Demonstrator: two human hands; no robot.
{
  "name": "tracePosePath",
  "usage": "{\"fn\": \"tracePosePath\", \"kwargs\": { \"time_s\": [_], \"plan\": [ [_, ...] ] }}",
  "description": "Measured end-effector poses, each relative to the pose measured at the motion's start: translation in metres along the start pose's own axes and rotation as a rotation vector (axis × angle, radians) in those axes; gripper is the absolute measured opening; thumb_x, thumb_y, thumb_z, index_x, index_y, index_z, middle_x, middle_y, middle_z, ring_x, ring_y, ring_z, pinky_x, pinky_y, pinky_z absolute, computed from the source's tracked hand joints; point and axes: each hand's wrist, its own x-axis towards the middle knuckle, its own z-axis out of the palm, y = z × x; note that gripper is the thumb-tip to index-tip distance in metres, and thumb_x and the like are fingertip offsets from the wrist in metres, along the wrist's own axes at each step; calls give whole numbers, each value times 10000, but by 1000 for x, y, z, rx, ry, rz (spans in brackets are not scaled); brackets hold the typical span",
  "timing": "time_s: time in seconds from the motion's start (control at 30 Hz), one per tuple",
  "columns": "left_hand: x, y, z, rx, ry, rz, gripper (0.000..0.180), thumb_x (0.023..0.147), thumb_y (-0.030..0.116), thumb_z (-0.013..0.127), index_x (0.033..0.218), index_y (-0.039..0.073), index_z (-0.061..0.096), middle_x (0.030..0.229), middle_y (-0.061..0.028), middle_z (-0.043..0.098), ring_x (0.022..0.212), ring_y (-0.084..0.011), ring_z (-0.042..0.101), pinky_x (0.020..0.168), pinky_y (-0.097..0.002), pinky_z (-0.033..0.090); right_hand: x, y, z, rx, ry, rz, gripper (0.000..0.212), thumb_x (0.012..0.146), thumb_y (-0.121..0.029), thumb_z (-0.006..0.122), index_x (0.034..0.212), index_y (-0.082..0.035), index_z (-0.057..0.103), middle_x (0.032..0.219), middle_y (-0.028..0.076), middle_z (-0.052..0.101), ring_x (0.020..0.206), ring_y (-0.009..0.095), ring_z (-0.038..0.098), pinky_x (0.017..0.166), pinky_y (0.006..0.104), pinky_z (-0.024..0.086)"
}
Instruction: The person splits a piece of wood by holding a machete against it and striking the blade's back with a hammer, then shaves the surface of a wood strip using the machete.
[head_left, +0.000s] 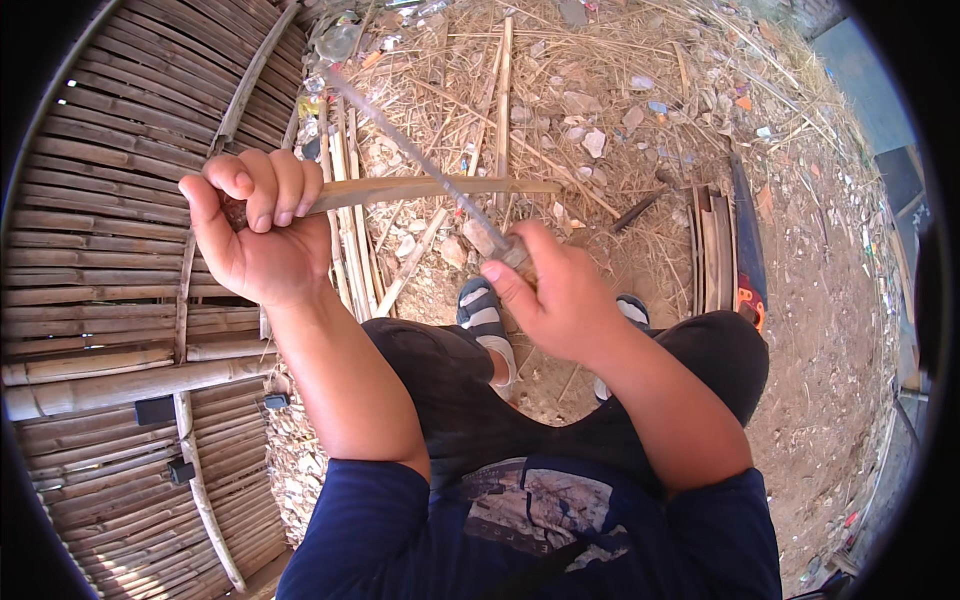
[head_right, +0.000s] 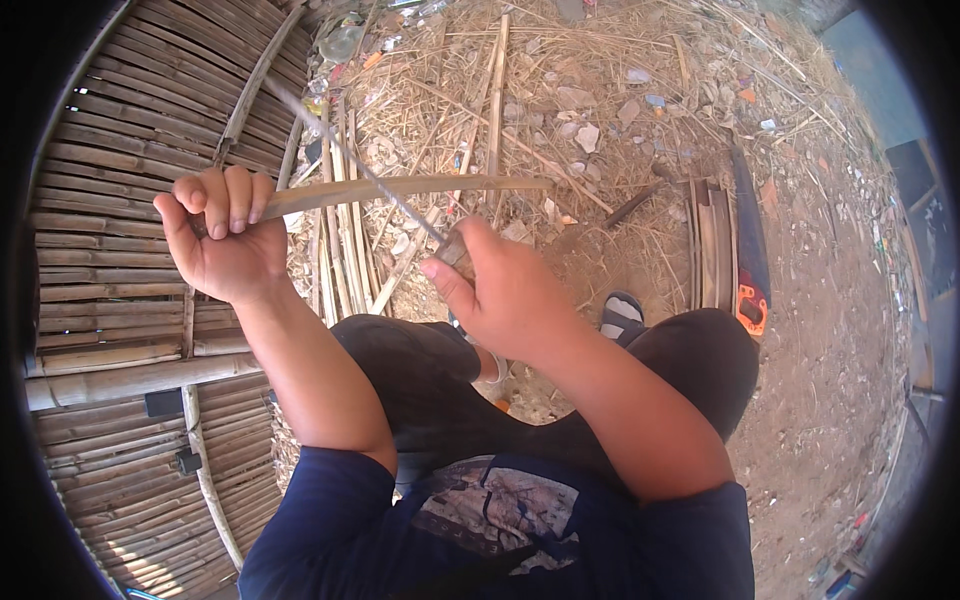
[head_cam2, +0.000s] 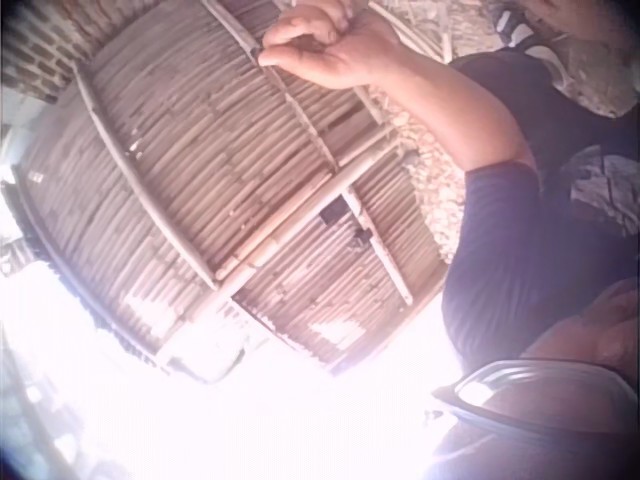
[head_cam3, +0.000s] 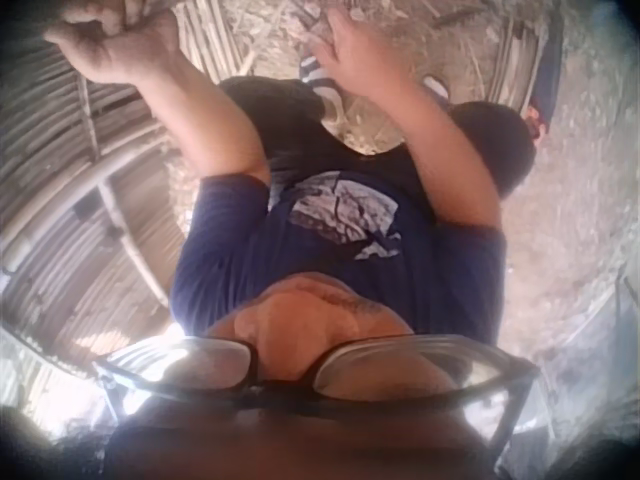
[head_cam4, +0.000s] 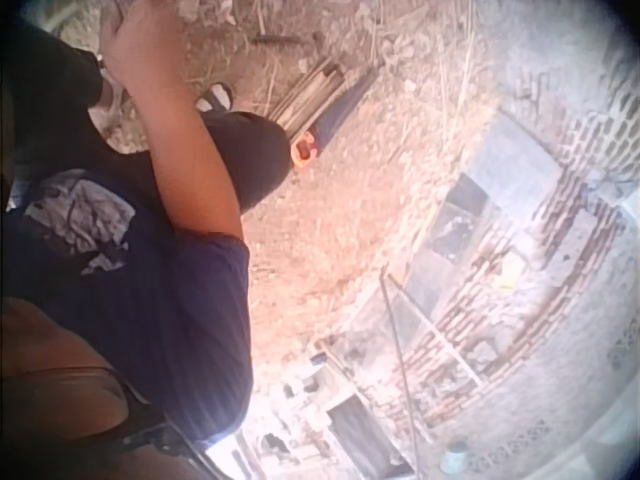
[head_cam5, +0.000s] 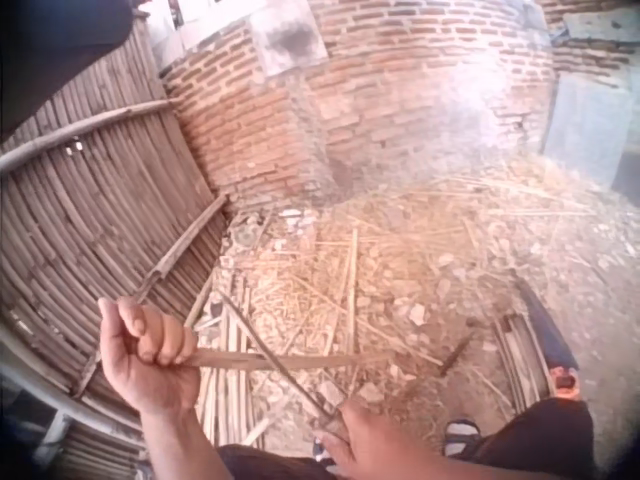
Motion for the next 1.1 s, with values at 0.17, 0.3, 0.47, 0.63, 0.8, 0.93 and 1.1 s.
{"fn": "tracePosePath", "kwargs": {
  "time_s": [0.17,0.3,0.47,0.63,0.8,0.93,1.1],
  "plan": [
    [1,0,-7,-33,24,31,443,1108,414,405,877,108,628,575,59,313,528,-100,259,545,-280,266,27,93,40,-105,133,220,432,1004,-379,629,1107,36,563,744,240,665,698,448,669,654,496,511],
    [-3,-3,-3,-25,6,45,436,1110,403,399,888,111,635,579,58,322,529,-100,261,543,-280,265,24,63,30,73,161,28,445,1008,-388,620,1145,30,556,787,242,680,731,443,677,666,489,517],
    [-4,0,-17,36,111,79,395,1088,418,450,909,118,634,584,53,311,533,-101,267,542,-279,252,17,63,54,-5,60,93,461,1004,-400,614,1137,38,557,817,274,682,801,465,690,706,527,526],
    [-10,7,-43,14,351,117,322,1060,345,508,861,109,599,577,40,315,523,-110,259,524,-274,246,42,124,62,-43,153,239,479,998,-414,618,1172,29,567,768,254,669,750,441,685,666,504,513],
    [-14,10,-63,-30,232,63,377,1064,398,501,844,116,621,561,45,314,524,-104,252,518,-275,227,31,62,48,22,42,68,505,990,-439,630,1172,30,596,749,227,663,739,406,689,671,491,505],
    [-20,16,-94,-58,226,20,393,996,427,572,776,104,611,548,45,302,521,-107,250,527,-277,225,48,127,72,-38,83,173,511,977,-457,650,1136,27,611,743,229,658,734,391,689,677,493,504],
    [-26,27,-111,-62,189,34,407,915,485,638,767,108,595,547,52,305,524,-101,247,538,-285,216,48,79,39,-204,36,61,508,976,-460,650,1059,40,613,754,247,661,743,437,679,689,498,515]
  ]
}}
